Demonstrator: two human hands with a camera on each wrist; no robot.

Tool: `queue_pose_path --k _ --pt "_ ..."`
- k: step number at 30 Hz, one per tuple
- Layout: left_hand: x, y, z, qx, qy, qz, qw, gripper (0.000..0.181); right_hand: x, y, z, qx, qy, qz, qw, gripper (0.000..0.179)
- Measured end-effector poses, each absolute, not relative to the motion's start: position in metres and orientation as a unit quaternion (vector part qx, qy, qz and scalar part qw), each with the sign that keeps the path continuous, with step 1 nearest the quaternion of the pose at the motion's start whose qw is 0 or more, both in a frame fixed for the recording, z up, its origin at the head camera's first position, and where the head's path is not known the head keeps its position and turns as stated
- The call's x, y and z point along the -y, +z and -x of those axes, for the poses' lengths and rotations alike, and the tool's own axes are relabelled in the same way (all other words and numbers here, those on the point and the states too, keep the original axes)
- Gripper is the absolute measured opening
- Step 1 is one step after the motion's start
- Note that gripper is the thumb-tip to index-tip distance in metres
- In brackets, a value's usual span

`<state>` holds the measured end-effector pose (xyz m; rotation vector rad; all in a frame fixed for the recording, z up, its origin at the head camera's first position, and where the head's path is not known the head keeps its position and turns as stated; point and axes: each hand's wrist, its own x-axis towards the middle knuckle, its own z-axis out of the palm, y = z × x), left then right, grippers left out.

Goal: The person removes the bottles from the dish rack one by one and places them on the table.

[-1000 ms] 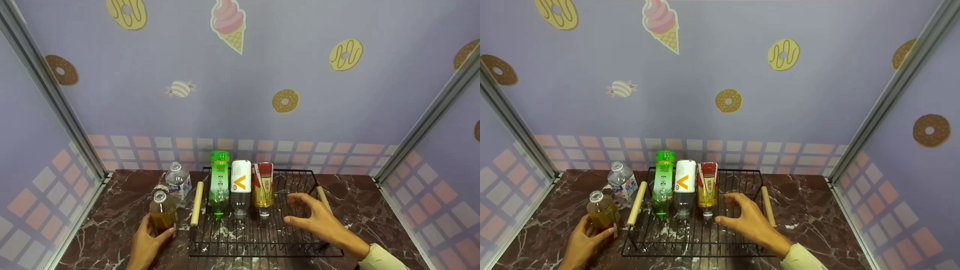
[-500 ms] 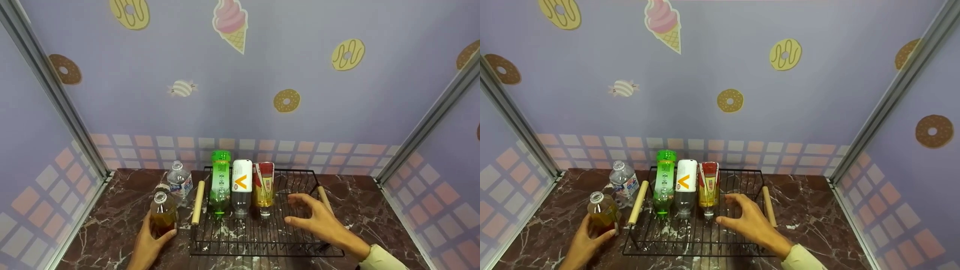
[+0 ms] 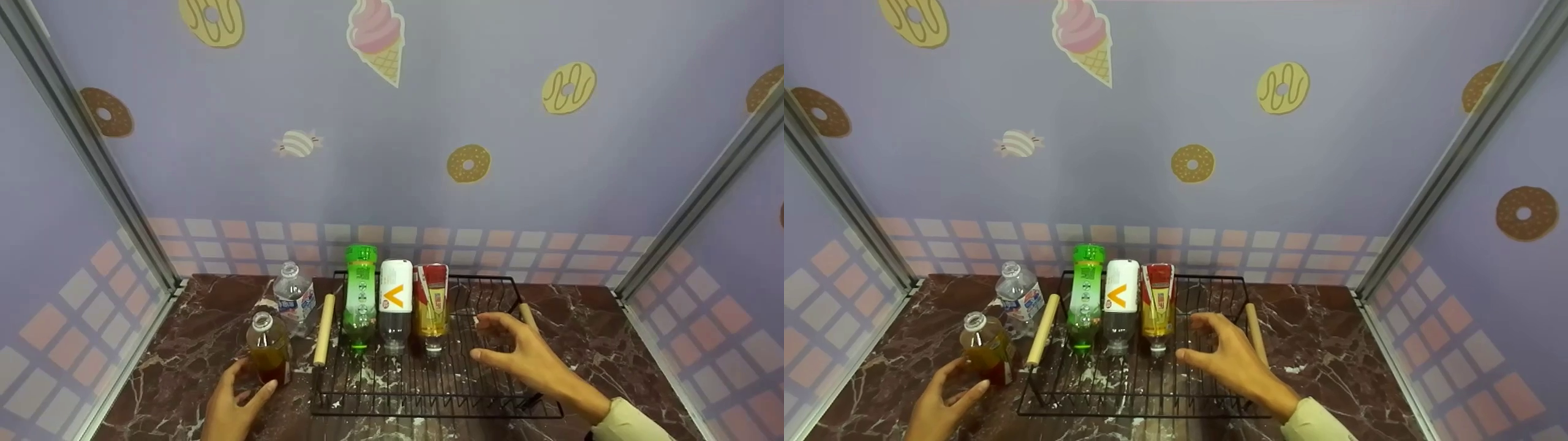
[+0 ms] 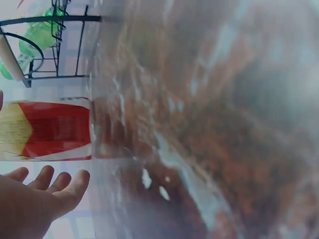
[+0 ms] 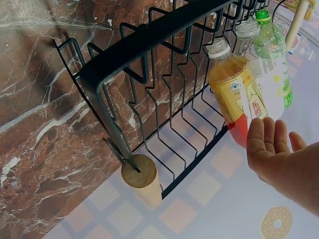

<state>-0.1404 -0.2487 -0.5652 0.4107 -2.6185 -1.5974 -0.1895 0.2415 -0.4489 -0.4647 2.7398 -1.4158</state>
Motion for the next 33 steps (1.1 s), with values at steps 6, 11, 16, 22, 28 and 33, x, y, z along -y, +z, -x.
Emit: queue_pose_path --k 6,11,16,22,28,33 --pt "0.238 -0.558 0.135 0.860 -0.490 -0.136 0.040 0.088 -0.243 -0.448 0.190 -0.881 -0.450 0.143 0.003 0.065" --pt "0.229 -0.555 0.130 0.857 -0.495 -0.131 0.060 0.074 -0.244 -0.448 0.190 -0.883 -0.448 0.138 0.003 0.065" --pt "0.219 -0.553 0.124 0.855 -0.508 -0.096 0.051 0.069 -0.246 -0.448 0.190 -0.879 -0.458 0.134 0.009 0.062" --pt "0.208 -0.549 0.122 0.839 -0.542 -0.044 0.029 0.065 -0.251 -0.450 0.193 -0.881 -0.455 0.130 0.004 0.064" --pt "0.199 -0.537 0.120 0.823 -0.568 0.008 -0.010 0.069 -0.255 -0.454 0.199 -0.876 -0.465 0.127 0.016 0.067" --pt "0.190 -0.528 0.121 0.820 -0.570 0.038 -0.042 0.080 -0.254 -0.457 0.205 -0.884 -0.453 0.117 0.014 0.067"
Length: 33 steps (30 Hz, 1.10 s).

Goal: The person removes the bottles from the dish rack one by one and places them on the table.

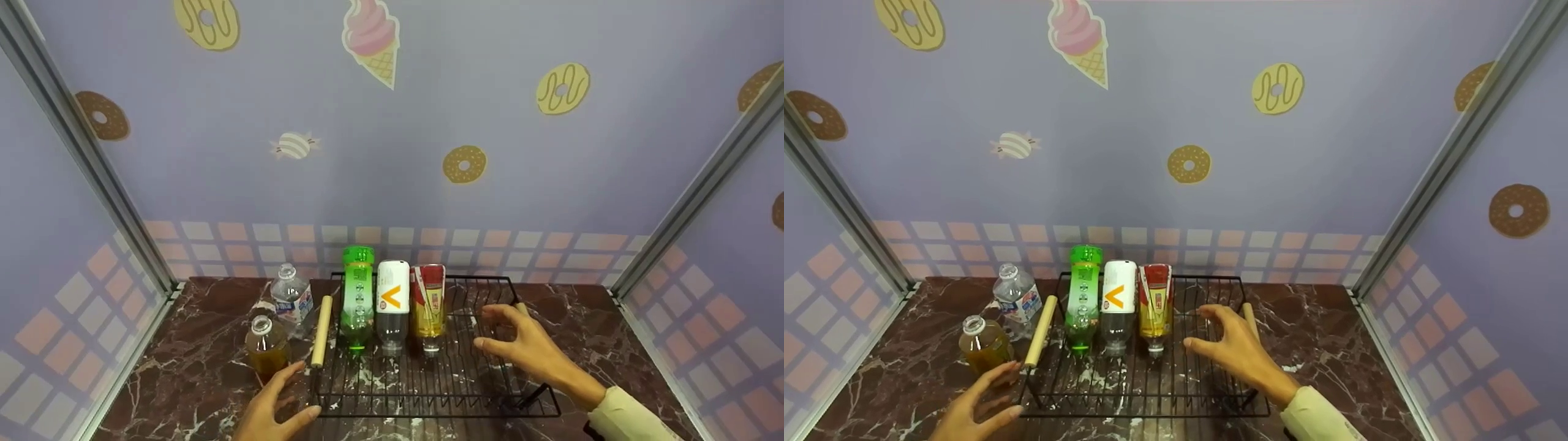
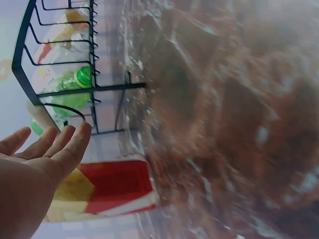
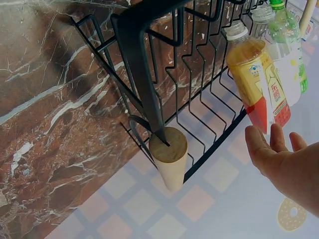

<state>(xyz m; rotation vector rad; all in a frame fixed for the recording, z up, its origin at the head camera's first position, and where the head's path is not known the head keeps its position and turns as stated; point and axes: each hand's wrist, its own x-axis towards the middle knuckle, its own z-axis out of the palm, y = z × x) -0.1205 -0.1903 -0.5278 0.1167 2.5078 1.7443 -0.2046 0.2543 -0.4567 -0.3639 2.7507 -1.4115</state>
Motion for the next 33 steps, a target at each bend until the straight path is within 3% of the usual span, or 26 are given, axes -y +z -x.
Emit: queue_pose_path --k 14,23,33 --pt "0.159 -0.530 0.137 -0.857 0.509 -0.080 0.003 0.125 -0.245 -0.466 0.225 -0.907 -0.407 0.106 0.009 0.081" --pt "0.155 -0.539 0.147 -0.870 0.486 -0.080 -0.003 0.134 -0.236 -0.468 0.236 -0.930 -0.346 0.122 -0.016 0.076" --pt "0.156 -0.544 0.150 -0.866 0.493 -0.082 0.008 0.140 -0.228 -0.471 0.239 -0.915 -0.389 0.111 0.013 0.081"
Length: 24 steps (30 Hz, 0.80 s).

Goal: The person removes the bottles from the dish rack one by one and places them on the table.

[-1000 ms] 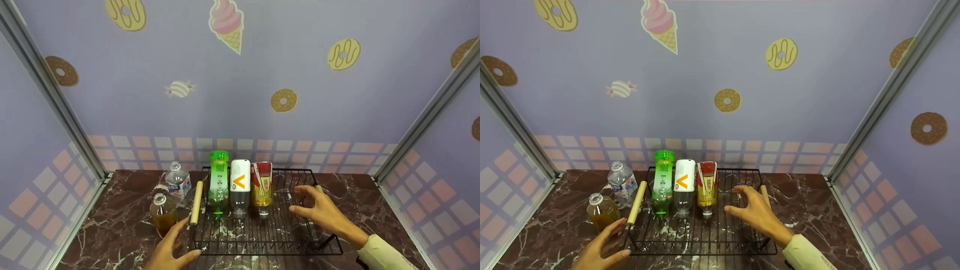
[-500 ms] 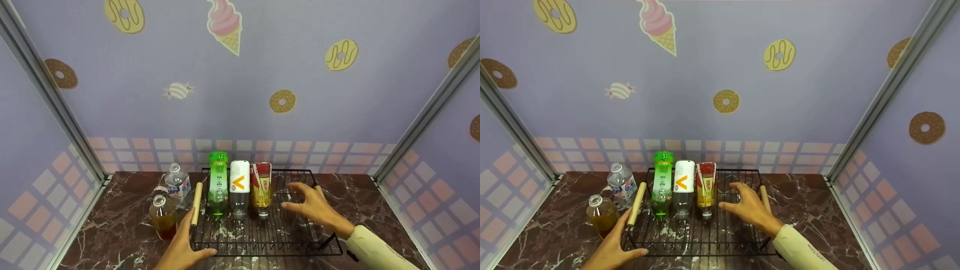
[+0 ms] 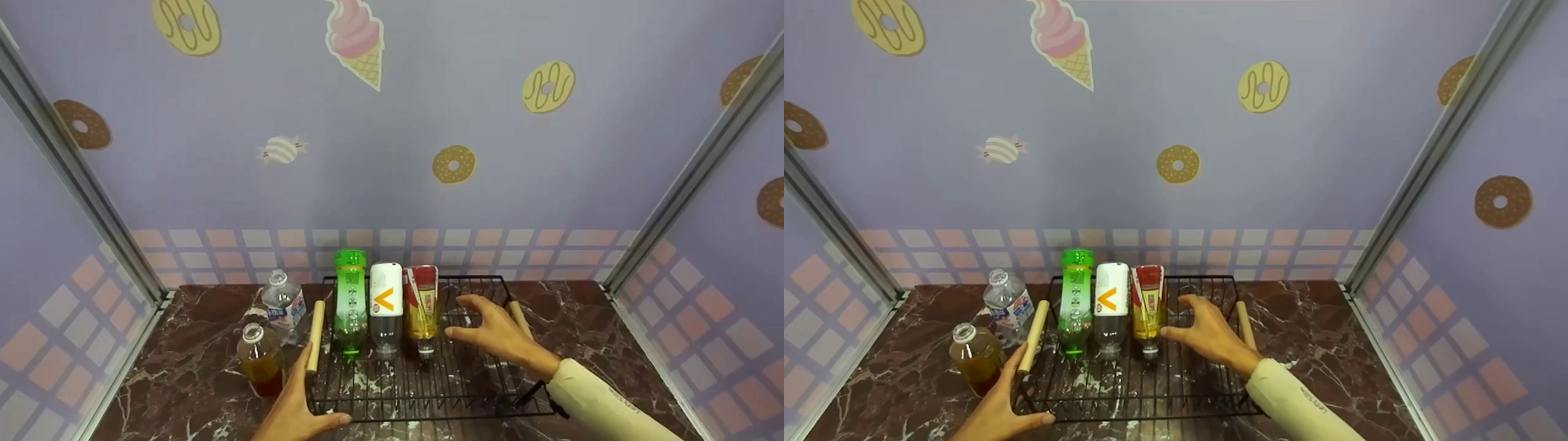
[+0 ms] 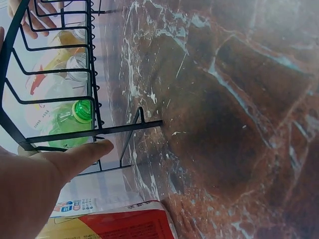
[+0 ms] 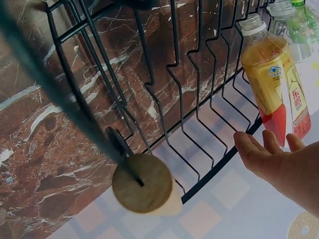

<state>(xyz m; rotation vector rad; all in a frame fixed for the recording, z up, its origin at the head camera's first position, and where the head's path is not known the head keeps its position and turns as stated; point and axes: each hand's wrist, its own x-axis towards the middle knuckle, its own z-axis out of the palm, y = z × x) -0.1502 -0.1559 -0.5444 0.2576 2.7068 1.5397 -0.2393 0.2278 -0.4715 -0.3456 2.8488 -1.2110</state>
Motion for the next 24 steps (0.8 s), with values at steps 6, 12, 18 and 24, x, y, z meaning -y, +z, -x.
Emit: queue_pose_path --k 6,12,18,24 --pt "0.154 -0.545 0.150 -0.865 0.496 -0.067 0.012 0.139 -0.222 -0.471 0.243 -0.904 -0.411 0.117 0.021 0.081" --pt "0.153 -0.548 0.150 -0.855 0.514 -0.067 0.006 0.137 -0.218 -0.470 0.247 -0.901 -0.418 0.117 0.029 0.081" --pt "0.154 -0.551 0.149 -0.844 0.532 -0.067 0.015 0.134 -0.214 -0.476 0.252 -0.899 -0.424 0.110 0.032 0.078" --pt "0.155 -0.552 0.148 -0.841 0.536 -0.072 0.016 0.132 -0.210 -0.481 0.259 -0.899 -0.423 0.112 0.030 0.076"
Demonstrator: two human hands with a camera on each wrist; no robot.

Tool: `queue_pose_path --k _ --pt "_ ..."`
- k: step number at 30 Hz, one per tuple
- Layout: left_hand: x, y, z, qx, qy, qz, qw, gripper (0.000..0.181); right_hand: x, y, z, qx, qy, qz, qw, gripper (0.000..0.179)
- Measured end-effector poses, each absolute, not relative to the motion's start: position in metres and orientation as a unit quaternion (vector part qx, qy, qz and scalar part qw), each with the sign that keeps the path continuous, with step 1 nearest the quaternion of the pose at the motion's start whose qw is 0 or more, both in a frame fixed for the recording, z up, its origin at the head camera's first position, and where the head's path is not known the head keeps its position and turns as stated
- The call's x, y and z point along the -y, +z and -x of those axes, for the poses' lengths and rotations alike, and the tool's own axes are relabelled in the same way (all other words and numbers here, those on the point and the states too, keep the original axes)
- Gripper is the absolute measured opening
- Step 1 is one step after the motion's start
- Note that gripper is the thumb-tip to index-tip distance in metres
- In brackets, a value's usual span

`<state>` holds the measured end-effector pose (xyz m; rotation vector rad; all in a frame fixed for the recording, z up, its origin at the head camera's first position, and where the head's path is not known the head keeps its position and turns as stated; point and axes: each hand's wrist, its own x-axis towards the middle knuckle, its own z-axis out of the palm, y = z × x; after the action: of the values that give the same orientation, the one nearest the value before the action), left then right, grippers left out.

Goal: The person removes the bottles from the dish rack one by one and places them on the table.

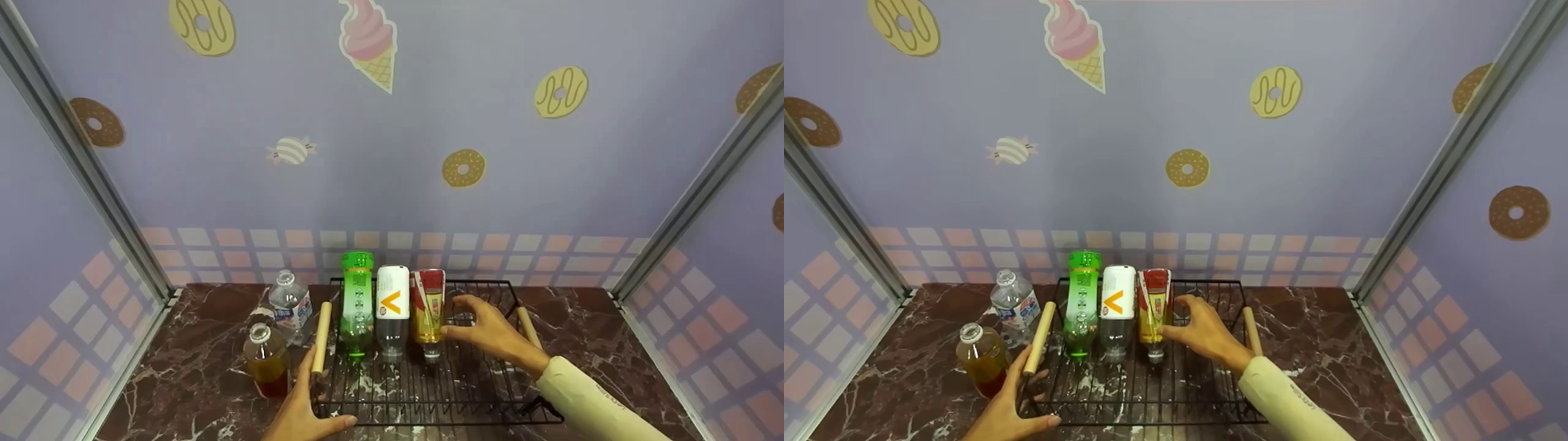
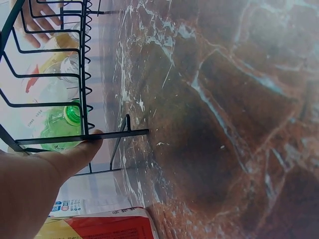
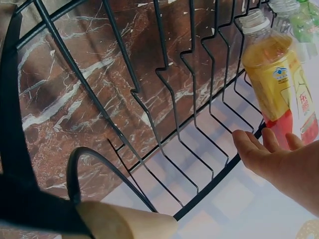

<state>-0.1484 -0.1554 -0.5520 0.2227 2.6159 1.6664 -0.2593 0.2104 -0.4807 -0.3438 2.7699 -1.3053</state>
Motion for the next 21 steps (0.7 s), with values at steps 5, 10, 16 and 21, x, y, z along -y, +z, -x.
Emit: queue_pose_path --k 5,10,16,21 --pt "0.156 -0.554 0.149 -0.824 0.559 -0.083 0.030 0.132 -0.210 -0.485 0.264 -0.899 -0.424 0.105 0.035 0.077" --pt "0.157 -0.556 0.151 -0.796 0.596 -0.096 0.046 0.130 -0.211 -0.490 0.269 -0.899 -0.422 0.109 0.033 0.078" --pt "0.158 -0.558 0.151 -0.787 0.608 -0.092 0.051 0.130 -0.208 -0.495 0.273 -0.898 -0.425 0.109 0.039 0.081" --pt "0.160 -0.557 0.151 -0.792 0.602 -0.091 0.045 0.130 -0.201 -0.498 0.279 -0.896 -0.426 0.121 0.037 0.078"
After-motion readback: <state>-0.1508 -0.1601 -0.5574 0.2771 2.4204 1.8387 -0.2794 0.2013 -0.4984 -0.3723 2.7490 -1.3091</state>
